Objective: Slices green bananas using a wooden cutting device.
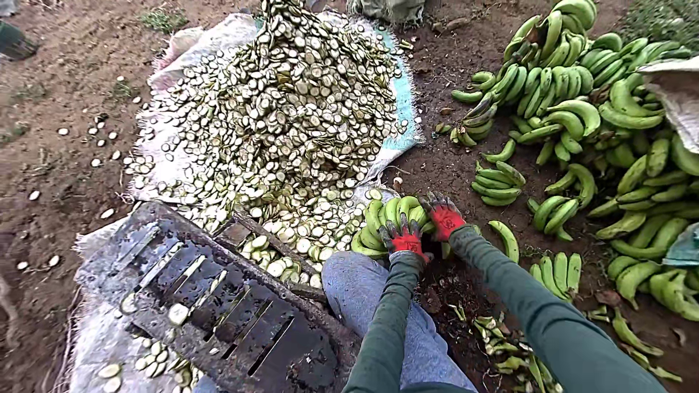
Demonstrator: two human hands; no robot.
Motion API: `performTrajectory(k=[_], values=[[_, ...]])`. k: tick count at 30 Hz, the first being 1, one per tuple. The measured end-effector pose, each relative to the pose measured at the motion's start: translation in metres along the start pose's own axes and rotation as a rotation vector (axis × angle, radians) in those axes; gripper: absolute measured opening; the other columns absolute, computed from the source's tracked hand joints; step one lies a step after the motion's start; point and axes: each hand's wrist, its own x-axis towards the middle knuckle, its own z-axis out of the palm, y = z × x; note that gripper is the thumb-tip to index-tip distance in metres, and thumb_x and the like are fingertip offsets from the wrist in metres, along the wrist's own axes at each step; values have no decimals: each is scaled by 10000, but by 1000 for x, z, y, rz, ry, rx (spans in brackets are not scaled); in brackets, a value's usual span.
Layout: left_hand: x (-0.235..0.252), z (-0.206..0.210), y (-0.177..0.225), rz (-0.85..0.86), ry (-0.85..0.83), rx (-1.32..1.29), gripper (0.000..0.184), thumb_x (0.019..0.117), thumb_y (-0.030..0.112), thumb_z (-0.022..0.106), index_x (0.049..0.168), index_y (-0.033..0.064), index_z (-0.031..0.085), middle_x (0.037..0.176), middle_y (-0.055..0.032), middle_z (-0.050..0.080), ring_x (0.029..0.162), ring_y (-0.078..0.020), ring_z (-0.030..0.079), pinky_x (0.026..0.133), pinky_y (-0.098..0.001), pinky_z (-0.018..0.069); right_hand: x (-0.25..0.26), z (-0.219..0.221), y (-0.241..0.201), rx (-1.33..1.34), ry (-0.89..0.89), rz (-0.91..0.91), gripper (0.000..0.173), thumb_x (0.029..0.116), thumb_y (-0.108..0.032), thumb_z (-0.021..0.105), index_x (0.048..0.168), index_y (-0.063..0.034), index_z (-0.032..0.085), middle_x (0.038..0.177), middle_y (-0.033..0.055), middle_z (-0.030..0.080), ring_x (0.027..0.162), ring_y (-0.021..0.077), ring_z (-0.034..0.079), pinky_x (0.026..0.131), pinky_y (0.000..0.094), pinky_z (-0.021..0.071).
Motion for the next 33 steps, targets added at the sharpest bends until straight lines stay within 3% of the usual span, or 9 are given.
performTrajectory(k=[4,12,16,18,20,22,27,29,33], values=[[11,1,-7,-56,24,-88,1068,757,648,729,1634,313,219,1710,-148,95,1525,-529,63,1164,-750,44,27,-9,6,-95,-77,-100,1125,628,-335,949,1571,-104,382,1552,277,411,1455,484,350,1179,657,282],[0,25,-6,13,53,-55,897,822,557,696,1590,493,237,1720,-118,42,1520,-553,-14,1143,-771,-35,-58,-36,-29,-23,-274,226,1070,713,-380,891,1554,0,350,1519,346,396,1361,536,439,1073,672,397],[15,12,-3,-70,-28,-102,916,803,526,746,1583,482,268,1709,-172,59,1513,-563,27,1137,-781,78,-55,-33,-31,50,-316,304,1071,713,-422,881,1577,-85,344,1517,279,441,1303,478,529,1031,649,458],[29,7,0,-154,-16,-143,1136,768,536,792,1651,264,131,1650,-332,99,1479,-600,133,1111,-769,214,-50,-38,-23,178,-351,295,1044,704,-473,892,1552,-119,397,1461,245,529,1293,429,565,1063,641,443],[39,10,0,-183,9,-173,1250,718,527,831,1656,215,65,1639,-363,70,1487,-595,103,1132,-755,183,-47,-46,-9,438,-409,264,909,756,-412,894,1500,-108,469,1376,219,606,1249,358,605,1070,568,462],[36,14,-6,-135,-9,-160,1131,724,539,822,1632,207,234,1646,-337,106,1487,-579,138,1122,-742,232,-43,-43,6,809,-466,251,585,901,-283,788,1388,-56,556,1211,179,660,1033,256,670,905,438,563],[28,-12,-29,56,-105,-233,671,838,456,753,1465,346,540,1708,-128,125,1532,-497,84,1162,-732,160,-34,-16,18,1242,-597,263,374,1061,-312,541,1301,-32,604,1107,104,689,959,155,678,841,350,582],[27,-31,-46,155,-35,-400,506,949,372,670,1440,410,551,1682,-65,259,1525,-418,220,1196,-669,165,-38,-14,20,1304,-698,246,372,1055,-329,531,1306,-64,602,1093,87,701,959,151,690,840,351,593],[59,-15,-21,135,75,-243,774,836,673,676,1528,439,421,1687,-144,208,1523,-487,155,1162,-751,125,-56,-10,21,1549,-613,178,365,1071,-322,411,1256,-72,602,1021,59,711,928,116,693,830,308,592]])
